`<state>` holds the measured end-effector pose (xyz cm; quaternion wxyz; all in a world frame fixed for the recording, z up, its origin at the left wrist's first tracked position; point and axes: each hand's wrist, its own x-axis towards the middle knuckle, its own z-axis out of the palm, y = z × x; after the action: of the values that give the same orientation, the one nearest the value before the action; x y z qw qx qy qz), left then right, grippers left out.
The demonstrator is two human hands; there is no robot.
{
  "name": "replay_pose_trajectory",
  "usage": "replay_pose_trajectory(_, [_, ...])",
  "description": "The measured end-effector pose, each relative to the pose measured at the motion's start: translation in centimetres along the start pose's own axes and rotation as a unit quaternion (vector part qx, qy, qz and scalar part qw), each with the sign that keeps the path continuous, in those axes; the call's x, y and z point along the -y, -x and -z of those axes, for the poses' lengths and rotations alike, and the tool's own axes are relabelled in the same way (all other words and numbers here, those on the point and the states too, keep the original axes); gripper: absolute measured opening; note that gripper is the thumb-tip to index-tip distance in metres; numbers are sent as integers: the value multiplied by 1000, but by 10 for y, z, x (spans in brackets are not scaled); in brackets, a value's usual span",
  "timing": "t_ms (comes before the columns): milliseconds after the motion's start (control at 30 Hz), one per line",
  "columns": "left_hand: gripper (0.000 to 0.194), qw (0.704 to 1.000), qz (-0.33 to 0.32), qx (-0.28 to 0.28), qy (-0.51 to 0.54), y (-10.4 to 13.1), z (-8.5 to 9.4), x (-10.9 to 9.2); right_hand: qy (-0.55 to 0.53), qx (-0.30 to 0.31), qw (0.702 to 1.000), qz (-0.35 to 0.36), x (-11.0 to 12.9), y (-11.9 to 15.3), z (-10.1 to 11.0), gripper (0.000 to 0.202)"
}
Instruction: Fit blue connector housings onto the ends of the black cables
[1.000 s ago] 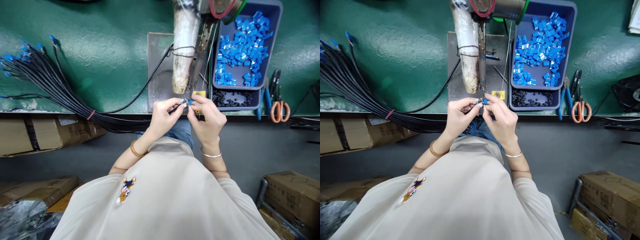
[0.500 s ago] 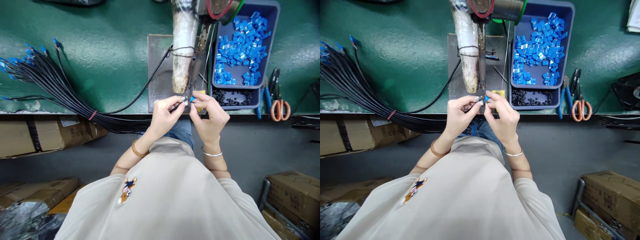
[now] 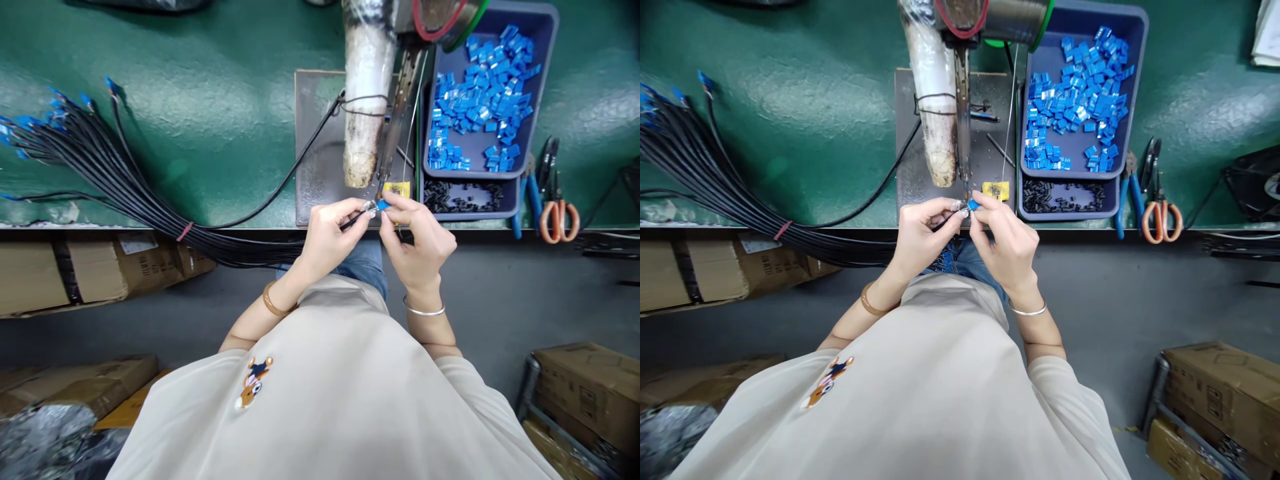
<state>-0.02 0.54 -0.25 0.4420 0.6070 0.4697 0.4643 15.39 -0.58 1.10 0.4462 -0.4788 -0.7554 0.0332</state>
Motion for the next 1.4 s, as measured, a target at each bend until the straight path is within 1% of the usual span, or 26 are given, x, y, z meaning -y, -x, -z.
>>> replay_pose_trajectory(67, [18, 995, 44, 26, 82, -1, 3, -2, -3, -10, 1000, -7, 0, 1, 1, 10])
replay_pose_trajectory(167, [25, 966, 110, 98, 214, -4, 10, -5, -41, -12, 998, -47, 2, 3, 3, 8])
replay_pose_trajectory(233, [28, 948, 144, 135, 250, -5, 14, -7, -80, -2, 992, -102, 4, 4, 6, 6])
replay_pose_trajectory(300, [29, 941, 168, 147, 254, -4, 16, -7, -121, -22, 978, -167, 8, 4, 10, 4])
replay_pose_trajectory(367, [29, 939, 181, 145, 254, -2, 15, -5, -139, -90, 965, -203, 11, 3, 15, 5])
replay_pose_trajectory(433, [29, 937, 186, 140, 261, -1, 14, -3, -133, -190, 956, -182, 13, 2, 21, 13])
replay_pose_trajectory(467, [29, 937, 185, 136, 265, -1, 13, -1, -123, -230, 952, -162, 13, 2, 23, 16])
replay_pose_trajectory(500, [28, 937, 184, 134, 267, -1, 12, 0, -114, -250, 950, -145, 14, 2, 24, 17])
replay_pose_trajectory(533, [27, 937, 182, 131, 266, -1, 12, 0, -110, -249, 952, -140, 15, 2, 26, 15])
replay_pose_trajectory(567, [26, 939, 179, 128, 264, -1, 12, 0, -109, -228, 956, -146, 15, 3, 26, 13])
replay_pose_trajectory(633, [25, 944, 171, 117, 257, -3, 12, -1, -107, -153, 969, -163, 15, 7, 25, 19])
replay_pose_trajectory(667, [25, 946, 167, 112, 254, -3, 11, -2, -98, -121, 975, -159, 15, 9, 23, 21])
replay_pose_trajectory(767, [27, 950, 156, 106, 248, -5, 10, -4, -37, -57, 992, -107, 12, 14, 14, 11])
replay_pose_trajectory(833, [28, 952, 149, 103, 248, -6, 9, -3, -6, -31, 997, -76, 9, 16, 8, 4])
replay_pose_trajectory(867, [28, 953, 146, 101, 247, -6, 8, -2, -1, -23, 998, -67, 8, 17, 4, 4])
replay_pose_trajectory(967, [30, 956, 142, 91, 242, -8, 6, 1, 9, -12, 998, -53, 4, 17, -3, 8])
replay_pose_trajectory(1067, [33, 956, 146, 81, 240, -11, 4, 2, 9, -11, 998, -64, 2, 17, -7, 9])
replay_pose_trajectory(1167, [33, 954, 150, 69, 249, -13, 3, 2, -18, -22, 997, -75, 1, 15, -8, 8])
replay_pose_trajectory(1267, [32, 953, 153, 57, 254, -15, 2, 1, -45, -33, 996, -67, -1, 14, -9, 9])
replay_pose_trajectory(1400, [33, 954, 155, 44, 254, -17, 2, 1, -56, -26, 996, -60, -2, 11, -10, 10])
